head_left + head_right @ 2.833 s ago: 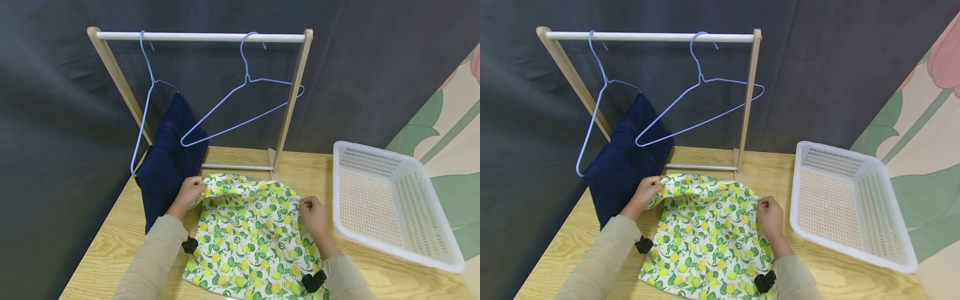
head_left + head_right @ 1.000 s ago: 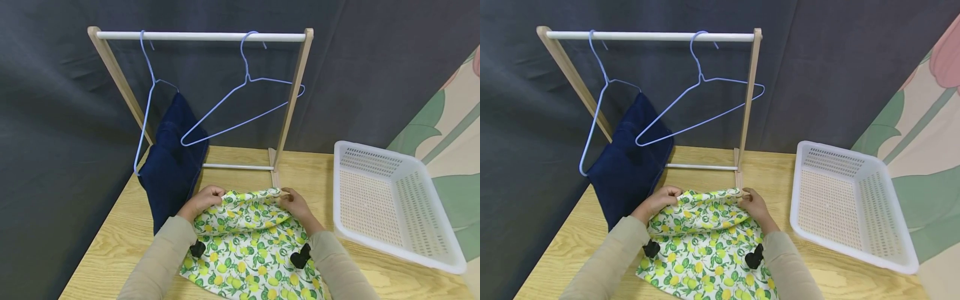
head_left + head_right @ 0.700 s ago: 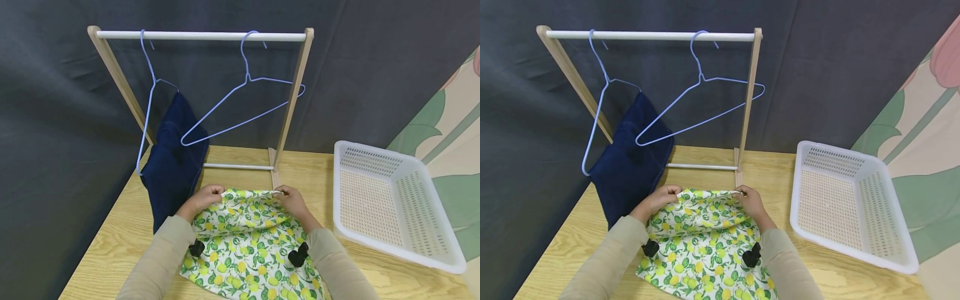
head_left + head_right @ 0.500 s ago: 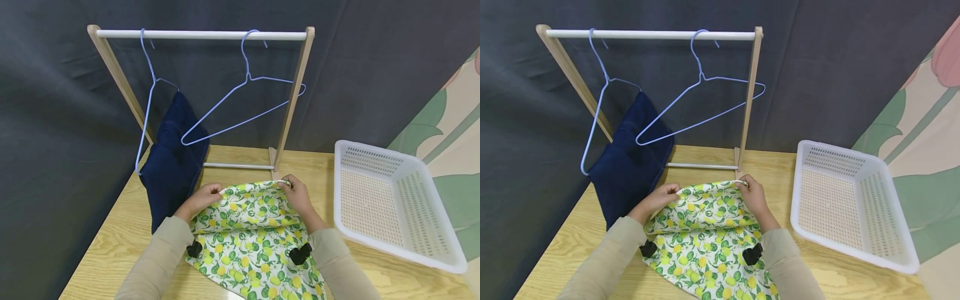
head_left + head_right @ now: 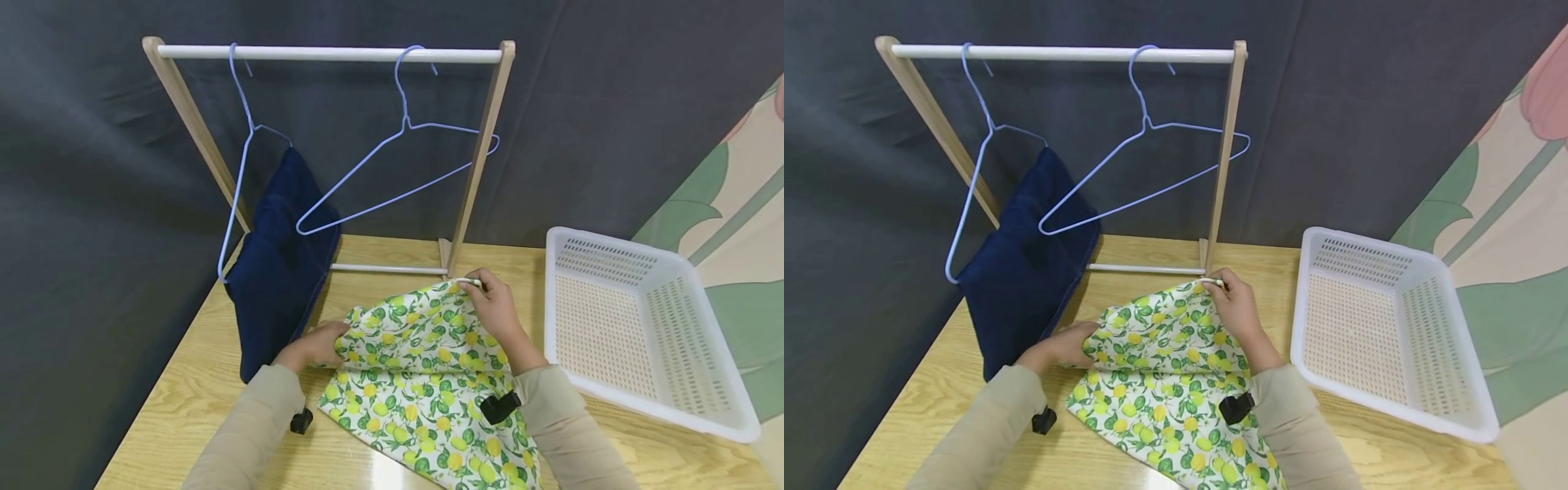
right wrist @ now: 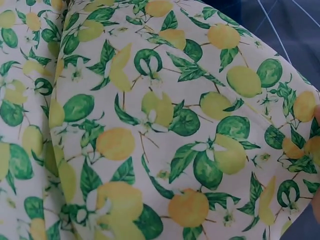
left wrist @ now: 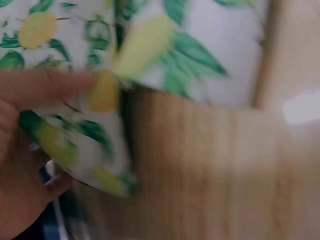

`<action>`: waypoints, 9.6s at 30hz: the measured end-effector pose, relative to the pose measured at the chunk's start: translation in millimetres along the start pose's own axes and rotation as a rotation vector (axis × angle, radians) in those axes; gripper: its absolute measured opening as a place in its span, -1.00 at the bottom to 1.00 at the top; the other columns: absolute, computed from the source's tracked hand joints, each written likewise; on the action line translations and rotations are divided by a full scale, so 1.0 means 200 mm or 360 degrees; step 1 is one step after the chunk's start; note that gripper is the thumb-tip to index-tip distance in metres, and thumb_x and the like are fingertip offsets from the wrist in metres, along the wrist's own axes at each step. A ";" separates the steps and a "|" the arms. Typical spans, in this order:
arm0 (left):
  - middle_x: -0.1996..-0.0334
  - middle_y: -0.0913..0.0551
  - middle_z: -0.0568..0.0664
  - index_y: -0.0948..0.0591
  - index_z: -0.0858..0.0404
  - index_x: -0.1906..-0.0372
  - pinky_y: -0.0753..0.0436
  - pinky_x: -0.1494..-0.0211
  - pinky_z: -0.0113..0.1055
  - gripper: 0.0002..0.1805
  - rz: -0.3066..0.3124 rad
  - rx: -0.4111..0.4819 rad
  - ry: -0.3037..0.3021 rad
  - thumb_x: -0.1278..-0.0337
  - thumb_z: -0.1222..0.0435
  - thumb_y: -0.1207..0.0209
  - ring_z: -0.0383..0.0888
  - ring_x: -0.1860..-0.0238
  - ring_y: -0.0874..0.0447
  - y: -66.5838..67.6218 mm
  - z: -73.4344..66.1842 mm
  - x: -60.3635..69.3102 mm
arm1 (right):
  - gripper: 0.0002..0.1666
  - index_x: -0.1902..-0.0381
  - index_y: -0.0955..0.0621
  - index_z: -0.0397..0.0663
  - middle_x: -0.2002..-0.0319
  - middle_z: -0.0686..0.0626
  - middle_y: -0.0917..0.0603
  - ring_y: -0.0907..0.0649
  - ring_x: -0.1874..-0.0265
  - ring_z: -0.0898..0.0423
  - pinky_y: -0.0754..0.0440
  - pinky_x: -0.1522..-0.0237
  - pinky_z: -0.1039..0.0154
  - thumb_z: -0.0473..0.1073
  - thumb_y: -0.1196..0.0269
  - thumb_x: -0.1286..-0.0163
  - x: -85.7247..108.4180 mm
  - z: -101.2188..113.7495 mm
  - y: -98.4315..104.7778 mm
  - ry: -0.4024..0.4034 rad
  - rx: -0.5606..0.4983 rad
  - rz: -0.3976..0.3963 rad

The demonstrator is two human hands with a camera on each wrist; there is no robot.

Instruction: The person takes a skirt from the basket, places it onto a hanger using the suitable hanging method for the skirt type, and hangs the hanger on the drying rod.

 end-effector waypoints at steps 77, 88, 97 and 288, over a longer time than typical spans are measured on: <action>0.52 -0.55 0.11 -0.50 0.31 0.43 -0.41 0.41 -0.23 -0.83 -0.1732 0.0716 -0.0028 0.02 0.26 -0.16 -0.01 0.48 -0.44 0.73 -0.15 0.08 | -0.71 0.11 -0.31 -0.39 0.11 -0.25 -0.35 -0.37 0.01 -0.11 -0.32 -0.02 0.12 -0.25 0.06 -0.29 -0.19 -0.19 0.33 -0.0118 0.0053 -0.0550; 0.24 -0.52 0.12 -0.58 0.27 0.16 -0.39 0.09 -0.21 -0.76 -0.1117 0.0308 0.0203 -0.12 0.26 -0.03 -0.01 0.16 -0.42 0.56 -0.10 -0.16 | -0.26 -0.24 0.17 -0.43 -0.22 -0.41 0.10 0.01 -0.20 -0.27 -0.02 -0.17 -0.04 -0.37 0.07 -0.22 -0.13 -0.55 0.03 -0.0594 -0.0209 0.0125; 0.21 -0.37 0.18 -0.37 0.33 -0.04 -0.37 0.09 -0.19 -0.57 -0.1167 0.0923 0.0171 -0.07 0.24 -0.09 0.03 0.14 -0.32 0.39 0.14 -0.26 | -0.12 -0.23 0.34 -0.41 -0.21 -0.48 0.19 0.08 -0.17 -0.35 0.05 -0.13 -0.15 -0.13 0.07 -0.28 0.06 -0.74 -0.12 -0.0827 0.0275 0.0494; 0.17 -0.40 0.23 -0.26 0.45 -0.08 -0.44 0.44 -0.37 -0.66 -0.0516 0.1373 -0.0811 -0.20 0.47 0.18 -0.16 0.43 -0.46 0.87 -0.75 0.37 | -0.13 -0.15 -0.28 -0.23 -0.13 -0.25 -0.23 -0.20 -0.11 -0.13 -0.13 -0.09 -0.03 0.16 -0.26 0.02 0.76 -0.09 -1.01 0.0307 0.0998 0.1253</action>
Point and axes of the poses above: each hand's wrist, its own x-axis away from the middle knuckle, its own y-axis out of the back of the hand, z = x × y, the point moved 10 cm from there along -x, towards the middle knuckle
